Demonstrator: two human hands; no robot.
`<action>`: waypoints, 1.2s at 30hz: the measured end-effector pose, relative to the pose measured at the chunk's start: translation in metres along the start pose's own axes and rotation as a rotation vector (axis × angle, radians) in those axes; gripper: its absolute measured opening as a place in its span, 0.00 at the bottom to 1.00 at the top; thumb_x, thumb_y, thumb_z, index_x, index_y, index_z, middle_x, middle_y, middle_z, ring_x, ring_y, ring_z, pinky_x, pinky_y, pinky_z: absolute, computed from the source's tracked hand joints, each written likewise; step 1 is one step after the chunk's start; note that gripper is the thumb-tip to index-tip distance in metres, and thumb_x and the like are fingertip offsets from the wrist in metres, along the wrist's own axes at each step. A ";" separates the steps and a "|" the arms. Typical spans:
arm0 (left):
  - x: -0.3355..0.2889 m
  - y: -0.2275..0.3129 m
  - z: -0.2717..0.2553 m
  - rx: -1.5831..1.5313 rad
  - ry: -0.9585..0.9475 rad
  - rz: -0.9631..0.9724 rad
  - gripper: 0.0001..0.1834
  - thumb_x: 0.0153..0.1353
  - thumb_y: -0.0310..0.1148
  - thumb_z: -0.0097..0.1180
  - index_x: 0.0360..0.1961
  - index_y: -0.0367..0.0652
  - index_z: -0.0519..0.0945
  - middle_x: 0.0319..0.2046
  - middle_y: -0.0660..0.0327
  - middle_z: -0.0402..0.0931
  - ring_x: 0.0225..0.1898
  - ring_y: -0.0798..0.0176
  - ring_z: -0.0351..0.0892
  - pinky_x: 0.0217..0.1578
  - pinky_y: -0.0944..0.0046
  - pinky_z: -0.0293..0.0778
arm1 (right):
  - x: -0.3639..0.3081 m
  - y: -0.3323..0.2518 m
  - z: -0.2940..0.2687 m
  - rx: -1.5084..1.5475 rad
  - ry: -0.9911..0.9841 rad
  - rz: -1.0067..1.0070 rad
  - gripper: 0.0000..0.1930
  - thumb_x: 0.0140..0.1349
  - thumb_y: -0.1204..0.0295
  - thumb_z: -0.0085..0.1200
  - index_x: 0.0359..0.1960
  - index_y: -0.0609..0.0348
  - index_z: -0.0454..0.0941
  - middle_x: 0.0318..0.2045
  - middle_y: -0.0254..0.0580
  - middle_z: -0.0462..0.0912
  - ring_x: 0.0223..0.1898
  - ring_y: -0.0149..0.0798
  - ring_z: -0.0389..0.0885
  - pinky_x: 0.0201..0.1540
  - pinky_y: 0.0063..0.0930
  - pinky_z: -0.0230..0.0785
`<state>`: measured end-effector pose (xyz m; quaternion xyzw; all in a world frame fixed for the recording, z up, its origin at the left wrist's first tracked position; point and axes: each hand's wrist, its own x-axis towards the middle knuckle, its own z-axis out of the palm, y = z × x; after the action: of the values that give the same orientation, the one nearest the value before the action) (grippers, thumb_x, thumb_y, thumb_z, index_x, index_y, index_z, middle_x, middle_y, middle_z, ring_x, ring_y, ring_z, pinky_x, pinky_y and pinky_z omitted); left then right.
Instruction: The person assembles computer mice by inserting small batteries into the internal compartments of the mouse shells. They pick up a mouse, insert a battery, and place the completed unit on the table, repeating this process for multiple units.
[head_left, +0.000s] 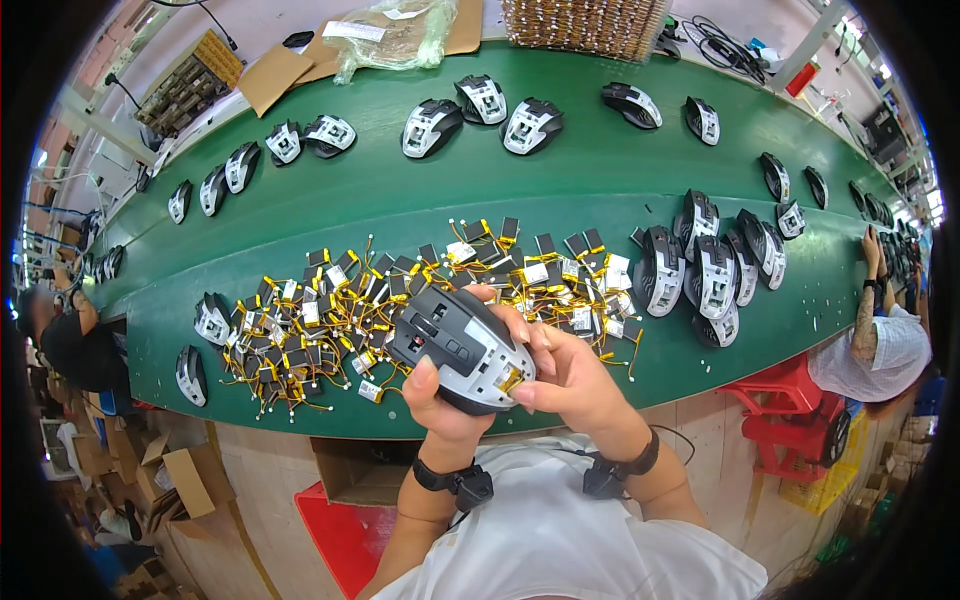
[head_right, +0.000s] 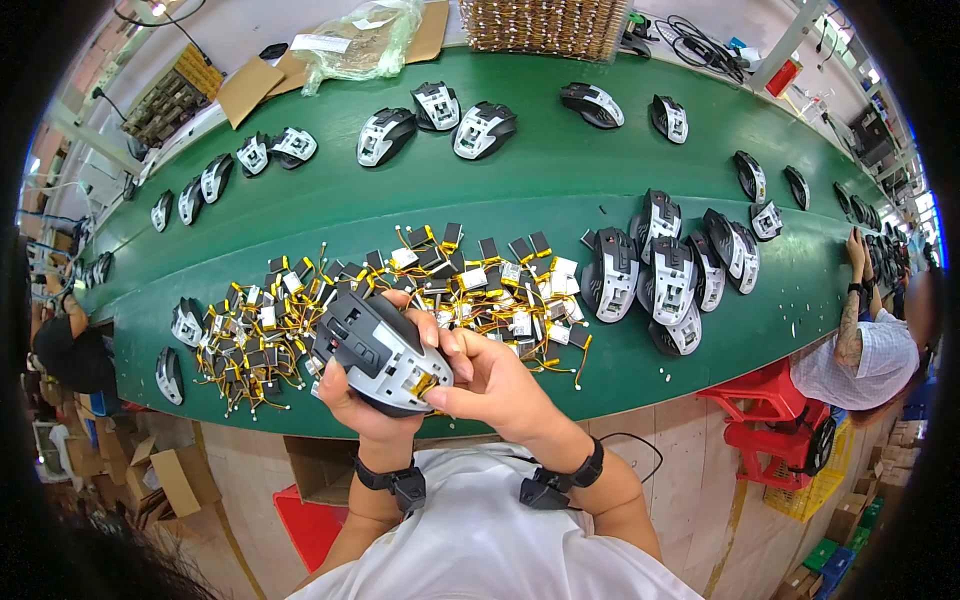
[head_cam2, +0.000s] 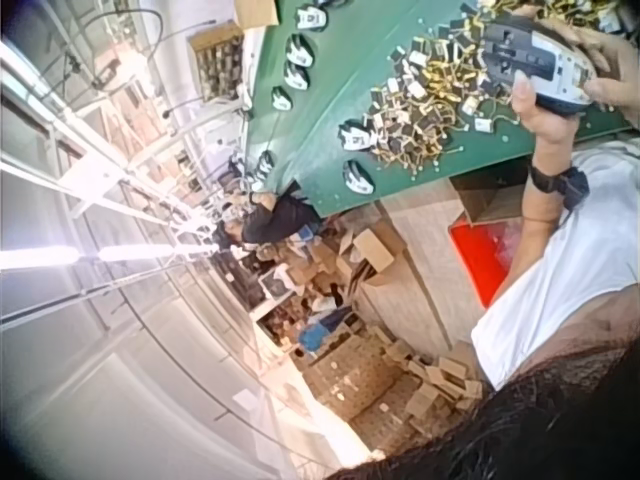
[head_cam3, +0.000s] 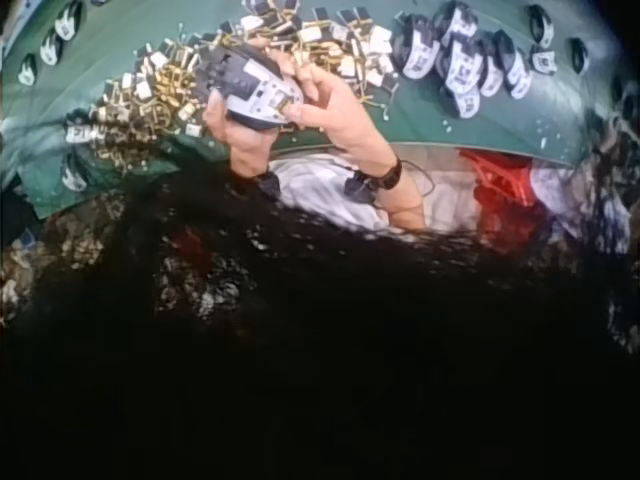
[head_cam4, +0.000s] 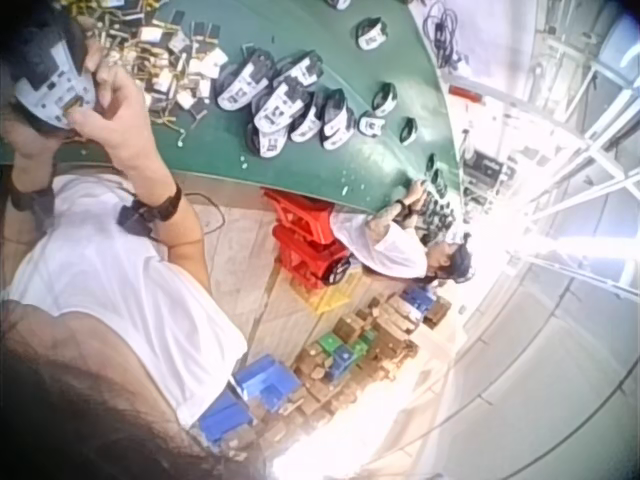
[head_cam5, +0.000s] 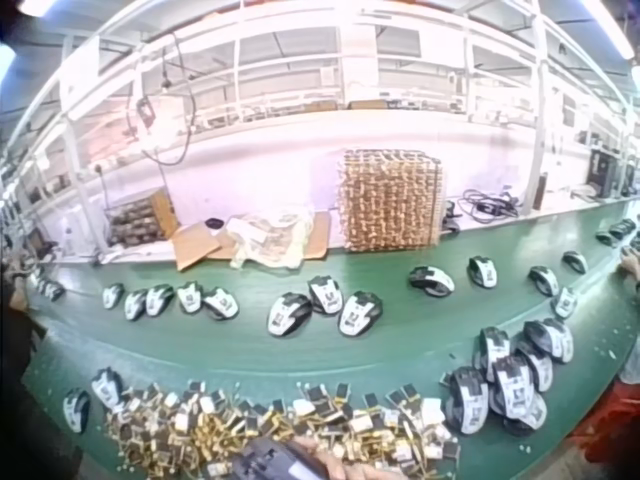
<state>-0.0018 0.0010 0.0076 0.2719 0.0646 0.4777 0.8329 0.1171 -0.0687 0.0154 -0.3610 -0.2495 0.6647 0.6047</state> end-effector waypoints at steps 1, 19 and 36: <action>0.000 0.002 0.000 -0.001 -0.013 -0.009 0.46 0.55 0.66 0.48 0.60 0.35 0.66 0.38 0.47 0.74 0.38 0.45 0.78 0.37 0.50 0.79 | -0.001 -0.002 -0.004 -0.001 -0.030 0.038 0.20 0.55 0.76 0.67 0.29 0.51 0.61 0.35 0.28 0.70 0.38 0.22 0.70 0.39 0.20 0.68; 0.001 -0.008 -0.010 0.092 0.041 -0.042 0.45 0.55 0.65 0.50 0.61 0.36 0.64 0.38 0.47 0.74 0.40 0.46 0.78 0.38 0.49 0.79 | -0.002 0.015 0.000 -0.008 0.127 -0.072 0.18 0.55 0.77 0.62 0.32 0.51 0.60 0.40 0.30 0.70 0.47 0.24 0.70 0.51 0.24 0.66; 0.004 -0.006 -0.004 0.093 -0.011 -0.040 0.47 0.53 0.64 0.51 0.62 0.36 0.64 0.38 0.46 0.74 0.39 0.48 0.78 0.41 0.50 0.77 | -0.011 0.011 -0.010 0.139 0.094 0.063 0.16 0.57 0.79 0.62 0.32 0.51 0.63 0.32 0.30 0.71 0.32 0.24 0.72 0.35 0.22 0.68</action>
<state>0.0032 0.0032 0.0016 0.3114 0.0877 0.4561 0.8290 0.1185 -0.0817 0.0030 -0.3566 -0.1625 0.6816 0.6180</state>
